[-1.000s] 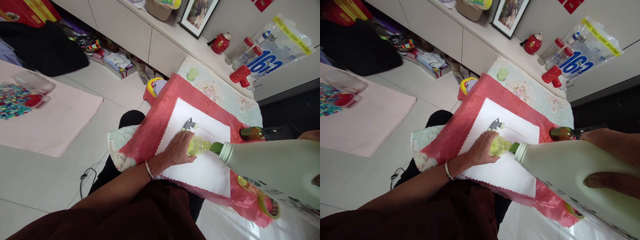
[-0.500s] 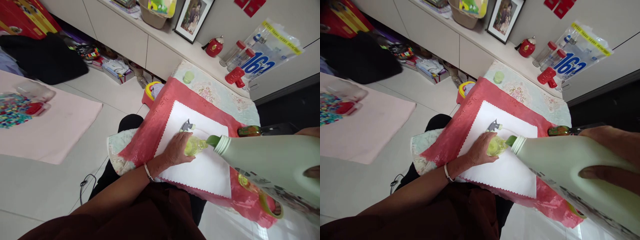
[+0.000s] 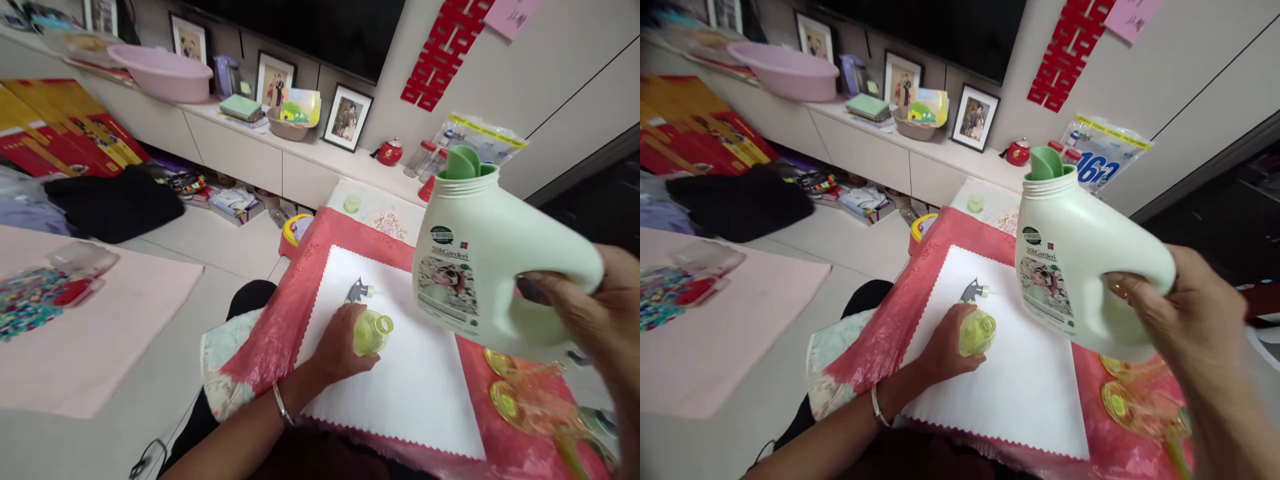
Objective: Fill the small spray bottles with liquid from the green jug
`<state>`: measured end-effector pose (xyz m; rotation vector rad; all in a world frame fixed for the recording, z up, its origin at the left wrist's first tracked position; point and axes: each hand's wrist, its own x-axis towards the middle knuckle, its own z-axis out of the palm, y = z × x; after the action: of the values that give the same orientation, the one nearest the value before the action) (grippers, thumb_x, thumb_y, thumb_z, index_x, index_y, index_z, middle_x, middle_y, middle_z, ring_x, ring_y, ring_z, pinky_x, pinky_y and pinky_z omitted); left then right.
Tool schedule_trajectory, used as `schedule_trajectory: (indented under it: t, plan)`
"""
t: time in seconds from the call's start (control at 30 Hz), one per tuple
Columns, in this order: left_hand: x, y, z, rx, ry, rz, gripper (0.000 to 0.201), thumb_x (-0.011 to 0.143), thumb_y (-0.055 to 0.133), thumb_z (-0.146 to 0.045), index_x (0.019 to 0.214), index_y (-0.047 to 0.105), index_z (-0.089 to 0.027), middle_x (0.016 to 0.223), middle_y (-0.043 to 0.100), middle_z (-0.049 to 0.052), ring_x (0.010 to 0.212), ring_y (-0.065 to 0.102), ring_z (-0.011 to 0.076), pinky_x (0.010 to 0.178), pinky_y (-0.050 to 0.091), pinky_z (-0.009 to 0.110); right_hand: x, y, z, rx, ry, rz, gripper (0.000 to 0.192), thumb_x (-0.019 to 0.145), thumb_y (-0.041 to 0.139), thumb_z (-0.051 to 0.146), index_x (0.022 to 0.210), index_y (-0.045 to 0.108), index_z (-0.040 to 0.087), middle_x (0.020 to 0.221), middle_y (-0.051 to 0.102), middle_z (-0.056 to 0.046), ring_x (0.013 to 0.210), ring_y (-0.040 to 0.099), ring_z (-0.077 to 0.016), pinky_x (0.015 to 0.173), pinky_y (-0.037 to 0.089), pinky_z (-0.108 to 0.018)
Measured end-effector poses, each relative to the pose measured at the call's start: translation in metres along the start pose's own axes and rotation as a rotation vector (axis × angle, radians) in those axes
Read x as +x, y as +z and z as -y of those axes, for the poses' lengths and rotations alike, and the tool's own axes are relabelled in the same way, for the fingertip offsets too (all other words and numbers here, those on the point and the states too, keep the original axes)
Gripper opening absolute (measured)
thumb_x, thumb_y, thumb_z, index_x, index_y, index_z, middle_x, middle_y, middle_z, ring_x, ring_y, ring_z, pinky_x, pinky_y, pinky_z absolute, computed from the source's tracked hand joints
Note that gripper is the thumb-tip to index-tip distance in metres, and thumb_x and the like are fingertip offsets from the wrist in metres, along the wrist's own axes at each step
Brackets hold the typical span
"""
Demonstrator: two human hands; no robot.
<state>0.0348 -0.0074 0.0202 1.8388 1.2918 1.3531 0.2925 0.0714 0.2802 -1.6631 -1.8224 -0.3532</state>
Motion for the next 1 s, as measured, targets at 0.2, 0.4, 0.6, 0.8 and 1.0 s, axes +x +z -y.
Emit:
schedule_trajectory:
  t: [0.2, 0.4, 0.6, 0.8, 1.0]
  plan:
    - [-0.002, 0.000, 0.003, -0.038, -0.046, 0.017, 0.094, 0.057, 0.081, -0.022, 0.138, 0.034, -0.026, 0.130, 0.053, 0.012, 0.123, 0.057, 0.0378, 0.106, 0.049, 0.061, -0.017, 0.094, -0.019, 0.451, 0.215, -0.149, 0.067, 0.065, 0.072, 0.062, 0.112, 0.071, 0.014, 0.095, 0.065, -0.008, 0.076, 0.057, -0.0173, 0.069, 0.045, -0.028]
    - [0.001, -0.004, 0.001, -0.084, -0.108, 0.055, 0.090, 0.055, 0.079, -0.019, 0.135, 0.039, -0.025, 0.129, 0.053, 0.012, 0.122, 0.056, 0.0371, 0.109, 0.047, 0.059, -0.023, 0.155, -0.048, 0.669, 0.265, -0.107, 0.068, 0.063, 0.073, 0.059, 0.113, 0.069, 0.013, 0.108, 0.065, -0.008, 0.095, 0.060, -0.0214, 0.091, 0.047, -0.033]
    - [0.004, -0.008, -0.006, -0.122, -0.146, 0.049, 0.089, 0.053, 0.079, -0.014, 0.133, 0.041, -0.029, 0.128, 0.055, 0.009, 0.121, 0.057, 0.0368, 0.107, 0.048, 0.060, -0.028, 0.170, -0.074, 0.739, 0.302, 0.019, 0.065, 0.068, 0.068, 0.060, 0.112, 0.065, 0.013, 0.107, 0.065, -0.008, 0.093, 0.058, -0.0189, 0.086, 0.048, -0.030]
    - [0.005, -0.008, -0.010, -0.125, -0.170, 0.051, 0.089, 0.054, 0.079, -0.013, 0.133, 0.042, -0.030, 0.128, 0.055, 0.008, 0.122, 0.056, 0.0344, 0.108, 0.046, 0.057, -0.042, 0.156, -0.087, 0.717, 0.326, 0.143, 0.063, 0.071, 0.068, 0.058, 0.114, 0.065, 0.012, 0.099, 0.065, -0.009, 0.081, 0.058, -0.0181, 0.072, 0.047, -0.028]
    - [0.006, -0.008, -0.010, -0.133, -0.198, 0.069, 0.089, 0.053, 0.081, -0.018, 0.132, 0.042, -0.025, 0.128, 0.054, 0.010, 0.122, 0.055, 0.0349, 0.109, 0.046, 0.054, -0.074, 0.134, -0.067, 0.426, 0.348, -0.230, 0.067, 0.083, 0.063, 0.061, 0.126, 0.062, 0.010, 0.109, 0.063, -0.013, 0.096, 0.060, -0.0236, 0.091, 0.047, -0.039]
